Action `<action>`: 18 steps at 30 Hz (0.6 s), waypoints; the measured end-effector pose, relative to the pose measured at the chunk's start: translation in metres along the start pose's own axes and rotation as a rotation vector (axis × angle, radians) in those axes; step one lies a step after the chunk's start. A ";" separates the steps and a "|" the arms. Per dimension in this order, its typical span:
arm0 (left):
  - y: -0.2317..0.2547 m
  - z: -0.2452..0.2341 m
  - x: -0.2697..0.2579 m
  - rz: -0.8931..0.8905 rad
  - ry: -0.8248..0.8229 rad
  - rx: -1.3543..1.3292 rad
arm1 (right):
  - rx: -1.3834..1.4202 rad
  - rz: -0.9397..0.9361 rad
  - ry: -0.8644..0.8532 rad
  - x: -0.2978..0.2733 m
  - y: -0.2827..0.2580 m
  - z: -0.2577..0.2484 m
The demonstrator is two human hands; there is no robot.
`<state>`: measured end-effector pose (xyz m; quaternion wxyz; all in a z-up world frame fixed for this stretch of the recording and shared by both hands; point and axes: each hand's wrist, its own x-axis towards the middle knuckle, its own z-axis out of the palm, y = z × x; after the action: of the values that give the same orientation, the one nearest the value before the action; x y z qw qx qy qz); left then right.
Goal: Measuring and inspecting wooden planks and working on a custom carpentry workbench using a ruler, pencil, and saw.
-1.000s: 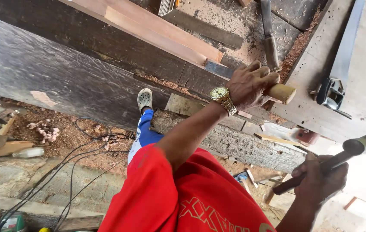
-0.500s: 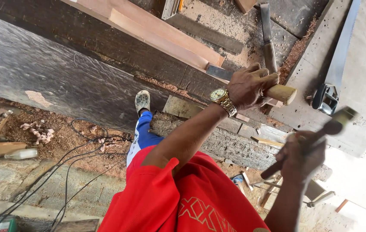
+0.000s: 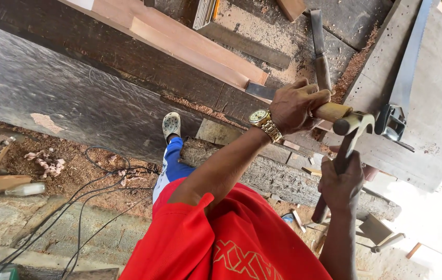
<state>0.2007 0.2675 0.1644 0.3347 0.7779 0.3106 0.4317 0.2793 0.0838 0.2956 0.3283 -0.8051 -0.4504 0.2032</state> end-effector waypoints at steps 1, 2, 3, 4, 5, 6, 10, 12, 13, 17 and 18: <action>0.001 -0.002 -0.001 -0.010 -0.022 -0.008 | -0.040 0.027 -0.024 -0.001 -0.007 -0.001; 0.002 0.000 -0.003 -0.011 -0.026 -0.010 | -0.040 0.031 -0.023 -0.004 -0.011 -0.001; 0.002 0.000 -0.003 -0.008 -0.030 -0.006 | -0.039 0.052 -0.011 -0.004 -0.015 0.000; 0.001 0.000 -0.002 -0.005 -0.033 -0.001 | -0.039 0.073 0.001 -0.004 -0.019 0.001; 0.002 -0.002 -0.001 -0.006 -0.033 -0.001 | -0.039 0.073 0.000 -0.004 -0.010 0.005; 0.004 -0.003 0.000 0.012 -0.007 0.002 | 0.039 0.065 0.052 -0.004 -0.001 0.009; 0.004 -0.008 0.001 0.027 0.018 -0.013 | 0.082 0.052 0.061 0.002 0.013 0.008; 0.005 0.002 -0.004 0.016 -0.003 -0.016 | -0.008 0.042 0.036 -0.005 0.008 0.000; 0.001 0.003 -0.003 -0.002 -0.010 -0.001 | -0.090 0.018 -0.005 -0.003 0.004 -0.001; 0.002 -0.001 -0.002 -0.019 -0.032 0.032 | -0.100 0.062 0.004 -0.003 -0.002 0.009; 0.001 -0.001 -0.002 -0.012 -0.020 0.024 | -0.115 0.095 -0.006 -0.003 -0.006 0.007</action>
<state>0.1993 0.2652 0.1648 0.3308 0.7843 0.3170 0.4183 0.2696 0.0858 0.2947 0.2700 -0.8424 -0.4237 0.1947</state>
